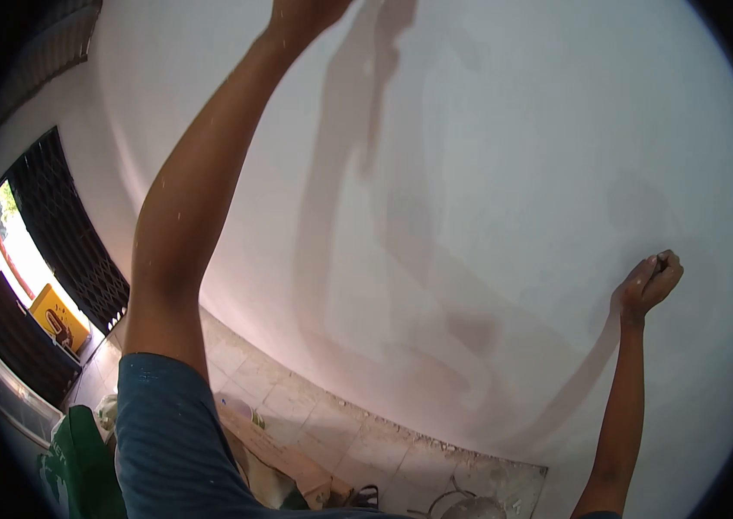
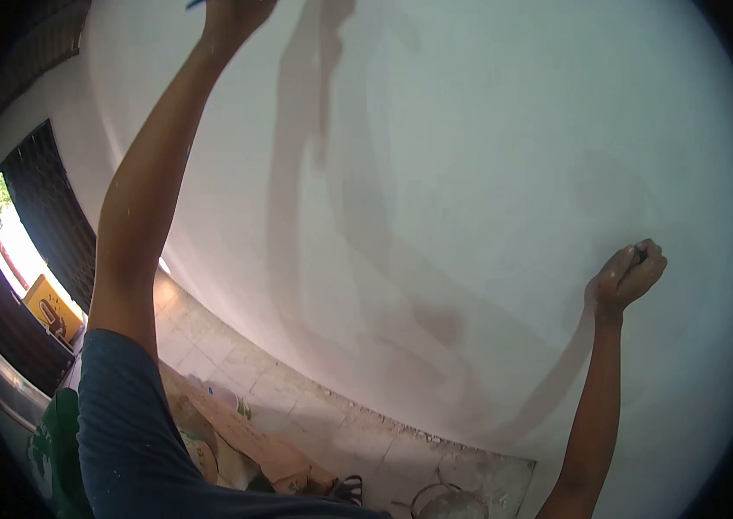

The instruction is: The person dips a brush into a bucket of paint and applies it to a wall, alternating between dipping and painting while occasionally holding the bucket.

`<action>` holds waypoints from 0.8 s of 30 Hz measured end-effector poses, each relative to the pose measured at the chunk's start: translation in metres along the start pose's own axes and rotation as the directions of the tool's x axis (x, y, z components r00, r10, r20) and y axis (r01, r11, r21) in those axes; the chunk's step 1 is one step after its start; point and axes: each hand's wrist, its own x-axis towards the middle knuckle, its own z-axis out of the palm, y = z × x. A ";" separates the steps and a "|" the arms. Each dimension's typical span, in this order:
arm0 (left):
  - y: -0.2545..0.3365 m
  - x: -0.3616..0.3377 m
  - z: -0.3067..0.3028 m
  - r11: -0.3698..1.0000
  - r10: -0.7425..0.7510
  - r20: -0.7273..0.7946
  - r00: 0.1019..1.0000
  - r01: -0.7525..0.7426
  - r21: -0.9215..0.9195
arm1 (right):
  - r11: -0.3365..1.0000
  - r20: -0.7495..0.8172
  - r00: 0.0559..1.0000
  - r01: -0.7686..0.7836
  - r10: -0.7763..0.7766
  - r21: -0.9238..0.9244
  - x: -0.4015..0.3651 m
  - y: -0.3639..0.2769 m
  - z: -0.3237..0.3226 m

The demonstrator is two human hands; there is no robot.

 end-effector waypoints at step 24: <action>0.005 0.056 -0.032 0.146 -0.317 0.003 0.948 0.052 -0.988 | 0.965 0.076 0.991 0.124 -0.110 -0.231 0.005 -0.032 -0.020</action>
